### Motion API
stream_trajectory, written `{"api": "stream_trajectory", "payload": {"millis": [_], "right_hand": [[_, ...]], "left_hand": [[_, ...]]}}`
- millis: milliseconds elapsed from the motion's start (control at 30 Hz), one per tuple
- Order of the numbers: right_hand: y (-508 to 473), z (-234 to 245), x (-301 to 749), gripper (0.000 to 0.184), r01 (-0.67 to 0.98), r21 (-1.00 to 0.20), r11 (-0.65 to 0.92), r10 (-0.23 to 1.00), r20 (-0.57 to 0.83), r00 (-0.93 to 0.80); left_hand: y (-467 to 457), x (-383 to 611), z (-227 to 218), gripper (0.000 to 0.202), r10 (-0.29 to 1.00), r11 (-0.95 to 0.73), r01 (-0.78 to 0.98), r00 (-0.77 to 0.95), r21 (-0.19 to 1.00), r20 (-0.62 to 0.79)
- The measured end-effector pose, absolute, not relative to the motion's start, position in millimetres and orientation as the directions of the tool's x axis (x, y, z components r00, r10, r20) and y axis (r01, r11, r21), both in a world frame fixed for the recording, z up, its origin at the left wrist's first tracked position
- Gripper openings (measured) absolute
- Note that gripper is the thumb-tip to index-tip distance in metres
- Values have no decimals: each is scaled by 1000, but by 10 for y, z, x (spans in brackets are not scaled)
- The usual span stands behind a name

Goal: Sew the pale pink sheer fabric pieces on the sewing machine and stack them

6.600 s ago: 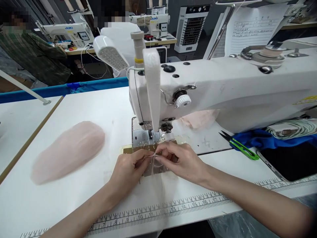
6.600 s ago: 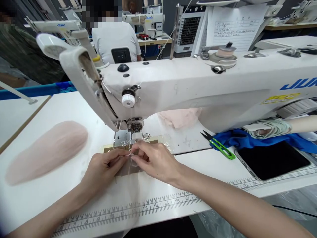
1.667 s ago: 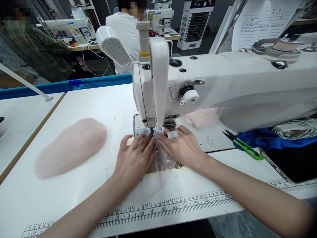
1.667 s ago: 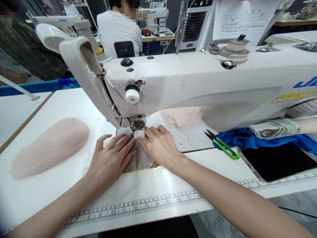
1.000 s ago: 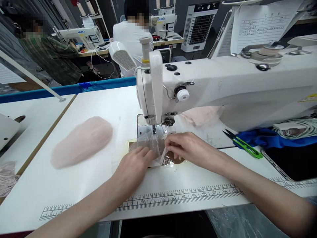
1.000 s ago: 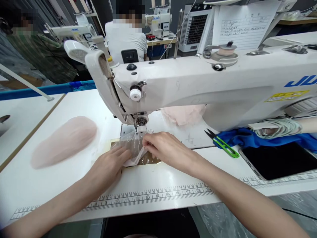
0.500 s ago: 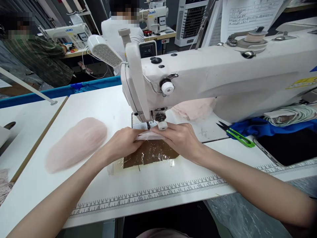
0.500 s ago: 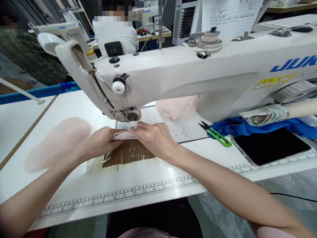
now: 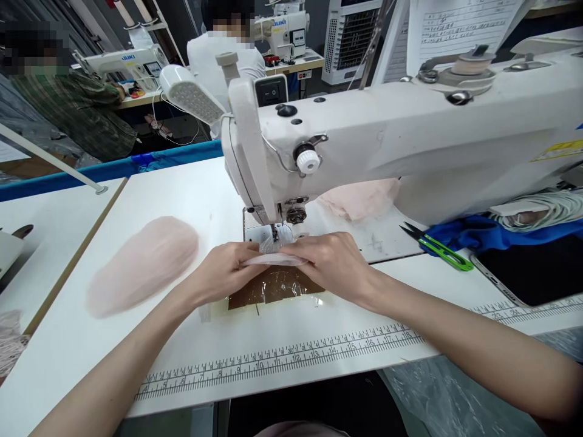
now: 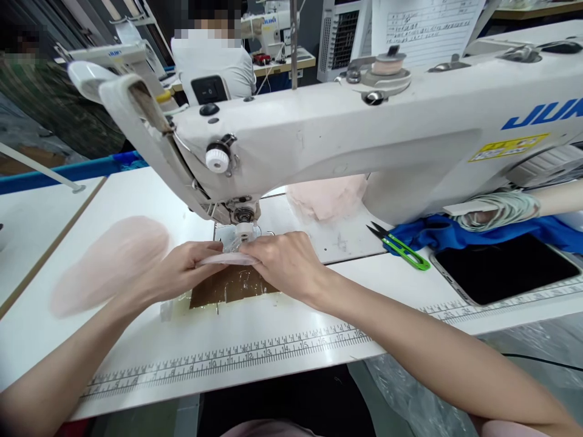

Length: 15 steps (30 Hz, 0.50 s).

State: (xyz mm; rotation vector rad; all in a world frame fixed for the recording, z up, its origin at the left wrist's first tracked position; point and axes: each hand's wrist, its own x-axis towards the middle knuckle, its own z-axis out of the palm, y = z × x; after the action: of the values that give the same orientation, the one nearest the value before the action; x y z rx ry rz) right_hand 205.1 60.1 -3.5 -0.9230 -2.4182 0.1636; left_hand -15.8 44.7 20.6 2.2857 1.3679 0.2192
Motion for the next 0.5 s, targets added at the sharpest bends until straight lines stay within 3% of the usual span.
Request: {"api": "stream_trajectory", "payload": {"millis": [133,267,367,500], "right_hand": [[515,0,2080,16,573,-182,799,593,392,-703],[480,-18,2072,17,517,-72,853,496,424,-758],[488,-50,2061,21,476,-95,874,465,441,-767],[495,-53,2056,24,461,-118,880,460,457,-761]], "left_hand": [[230,-107,40,32,791,-611,776,589,155,166],[47,-41,-85,30,654,-665,732,666,-147,360],[-3,-34,-115,31,621,-672,714,688,-197,375],[1,-76,-156,34,642,-693,711,685,-122,345]]}}
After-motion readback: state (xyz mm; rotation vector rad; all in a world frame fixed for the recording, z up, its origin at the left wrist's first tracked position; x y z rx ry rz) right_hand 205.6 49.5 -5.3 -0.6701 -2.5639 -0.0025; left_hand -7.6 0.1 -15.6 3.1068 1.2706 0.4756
